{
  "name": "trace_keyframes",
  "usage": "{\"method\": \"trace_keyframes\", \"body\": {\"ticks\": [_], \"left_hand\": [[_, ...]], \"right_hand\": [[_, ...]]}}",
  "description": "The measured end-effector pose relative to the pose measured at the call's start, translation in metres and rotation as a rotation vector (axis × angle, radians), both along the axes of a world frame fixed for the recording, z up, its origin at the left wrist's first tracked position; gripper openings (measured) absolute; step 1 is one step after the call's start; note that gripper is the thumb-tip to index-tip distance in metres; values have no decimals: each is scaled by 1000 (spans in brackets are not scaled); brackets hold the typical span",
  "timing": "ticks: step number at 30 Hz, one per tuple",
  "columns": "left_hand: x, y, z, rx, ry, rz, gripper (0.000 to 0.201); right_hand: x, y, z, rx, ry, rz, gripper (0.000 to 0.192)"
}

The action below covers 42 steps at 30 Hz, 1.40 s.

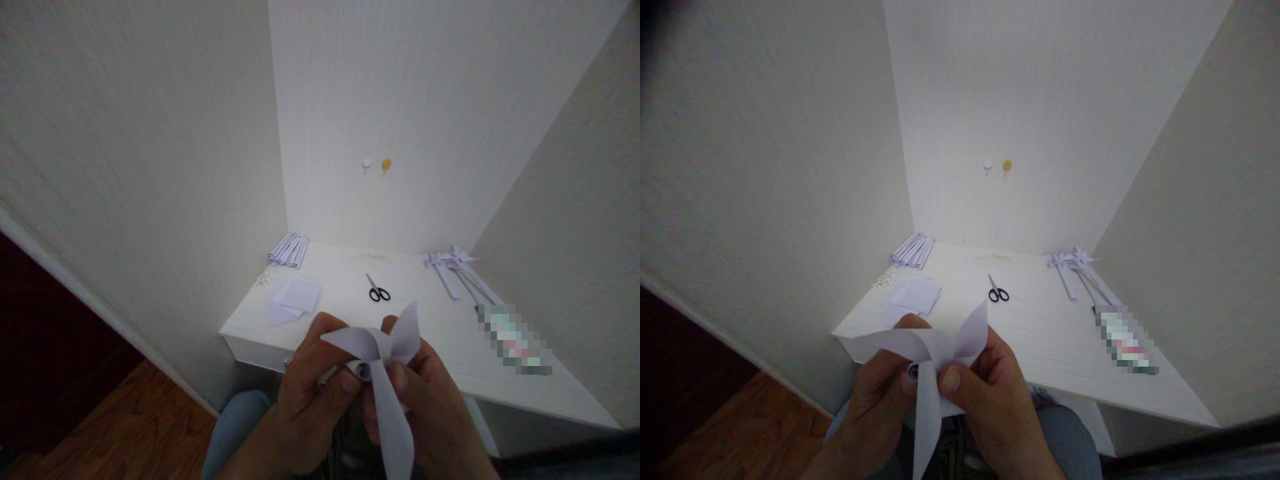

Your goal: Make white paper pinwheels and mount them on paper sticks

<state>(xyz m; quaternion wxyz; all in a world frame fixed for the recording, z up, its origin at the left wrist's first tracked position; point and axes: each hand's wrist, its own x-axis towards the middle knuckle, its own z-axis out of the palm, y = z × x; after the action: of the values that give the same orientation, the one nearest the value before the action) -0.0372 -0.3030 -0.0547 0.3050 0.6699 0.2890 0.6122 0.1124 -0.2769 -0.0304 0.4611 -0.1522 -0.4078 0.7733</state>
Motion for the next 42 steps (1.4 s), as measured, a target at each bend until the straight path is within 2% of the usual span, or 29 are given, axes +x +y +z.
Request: {"method": "trace_keyframes", "body": {"ticks": [2, 7, 13, 18, 26, 31, 34, 38, 42], "left_hand": [[0, 1, -1, 37, -16, -21, 24], [-1, 2, -3, 6, -36, -52, 22], [0, 5, -5, 21, -36, -66, 21], [-1, 6, -1, 84, -20, -44, 24], [-3, 8, -3, 122, 13, 19, 28], [-2, 9, -2, 123, -5, 32, 32], [-1, 8, 2, 139, -18, 30, 33], [0, 7, 7, 166, -46, 11, 32], [0, 8, 10, 188, -95, -44, 32]], "right_hand": [[-2, 0, 1, 20, -15, -60, 38], [-2, 1, -3, 86, -32, -149, 37], [5, 1, -2, 272, -224, -368, 31], [8, -5, 4, 296, -280, -414, 35], [17, -13, 7, 440, -492, -527, 10], [19, -18, 15, 520, -588, -600, 8], [19, -21, 20, 576, -599, -633, 10], [20, -26, 26, 664, -635, -715, 23], [17, -32, 30, 700, -597, -715, 28]]}}
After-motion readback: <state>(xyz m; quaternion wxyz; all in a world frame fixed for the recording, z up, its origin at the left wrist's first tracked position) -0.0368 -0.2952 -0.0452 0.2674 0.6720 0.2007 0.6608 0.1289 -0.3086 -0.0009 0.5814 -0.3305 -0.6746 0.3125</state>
